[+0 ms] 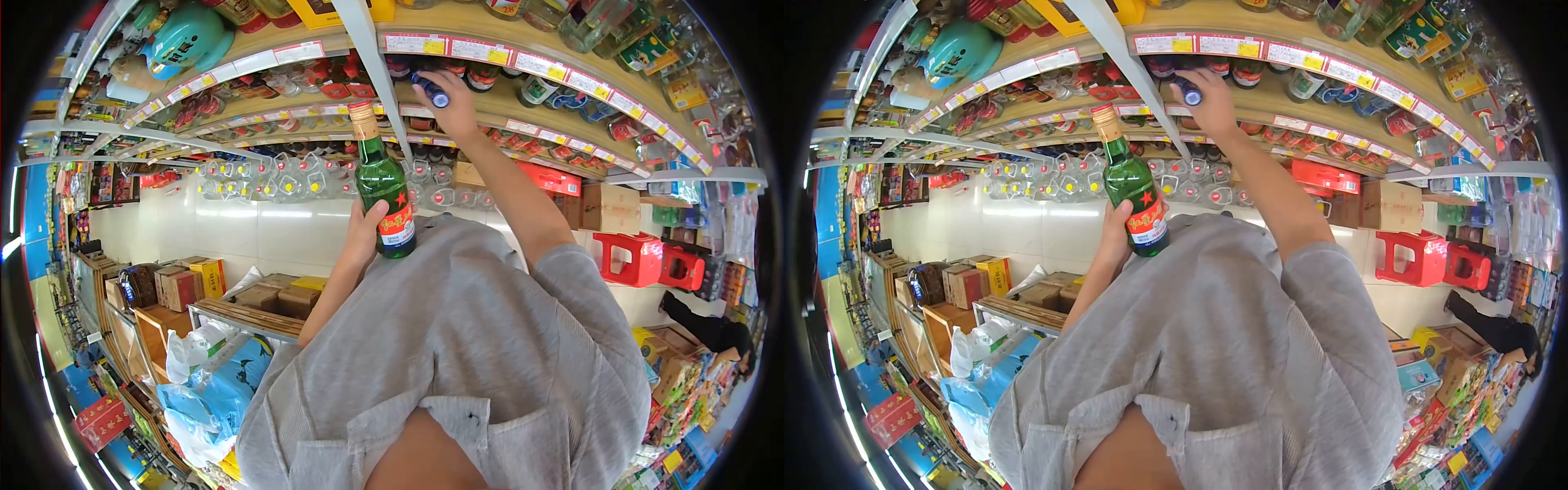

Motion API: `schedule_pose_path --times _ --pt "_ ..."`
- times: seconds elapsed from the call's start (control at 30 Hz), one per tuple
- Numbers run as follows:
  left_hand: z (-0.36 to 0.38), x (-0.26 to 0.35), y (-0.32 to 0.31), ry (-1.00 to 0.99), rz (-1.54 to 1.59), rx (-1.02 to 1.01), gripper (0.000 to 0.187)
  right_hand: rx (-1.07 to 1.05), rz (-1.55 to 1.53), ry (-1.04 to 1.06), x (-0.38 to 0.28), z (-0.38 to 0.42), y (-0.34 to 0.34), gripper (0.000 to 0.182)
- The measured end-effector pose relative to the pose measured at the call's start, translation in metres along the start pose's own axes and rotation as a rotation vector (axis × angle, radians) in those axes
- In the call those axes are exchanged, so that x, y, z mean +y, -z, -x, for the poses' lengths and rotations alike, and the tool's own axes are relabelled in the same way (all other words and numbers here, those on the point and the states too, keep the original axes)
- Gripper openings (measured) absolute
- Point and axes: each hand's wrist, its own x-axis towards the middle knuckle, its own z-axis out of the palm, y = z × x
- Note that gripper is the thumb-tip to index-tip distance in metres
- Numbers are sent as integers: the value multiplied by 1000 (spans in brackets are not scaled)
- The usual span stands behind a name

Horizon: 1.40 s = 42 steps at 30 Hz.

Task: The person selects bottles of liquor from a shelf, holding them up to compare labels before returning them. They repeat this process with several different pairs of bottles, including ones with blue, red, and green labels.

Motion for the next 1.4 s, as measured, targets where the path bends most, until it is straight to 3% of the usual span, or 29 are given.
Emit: schedule_pose_path --times 0.07,0.2,0.27,0.3,0.33,0.4,0.47,0.53,0.57,0.67,0.97,1.1,1.33,1.4 --pt "-1 0 2 -24 3 -4 74 107 -101 28 -10 6 11 27" --pt "-3 -5 13 -68 37 19 75 248 -252 -134 -55 28 60 20" --pt "-3 -8 25 -60 51 41 75 211 -426 -559 -84 34 94 11" --pt "-5 -14 34 -21 88 39 73 220 -484 -592 -77 39 106 17" --pt "-6 -14 38 -9 79 29 72 88 -521 -762 -83 38 124 23" --pt "-10 -17 43 12 65 10 71 -7 -786 -1031 -83 52 145 25" --pt "-11 -24 47 43 53 -4 69 -3 -894 -1243 -93 62 155 24" --pt "-8 -22 40 100 79 -35 69 -146 -933 -1393 -101 74 166 31" --pt "-8 -22 34 164 96 -6 72 -108 -947 -1394 -102 83 164 33" --pt "-4 -26 33 197 294 -199 66 -95 -938 -1412 -121 96 164 39" --pt "18 -39 34 281 385 -262 75 50 -1090 -1314 -148 162 158 37" --pt "27 -45 38 283 289 -212 80 -35 -1165 -1251 -165 180 154 54" --pt "51 -50 43 292 499 -256 77 -60 -1121 -1353 -177 208 139 61" --pt "56 -48 39 298 475 -183 75 -132 -1133 -1349 -186 206 135 65"
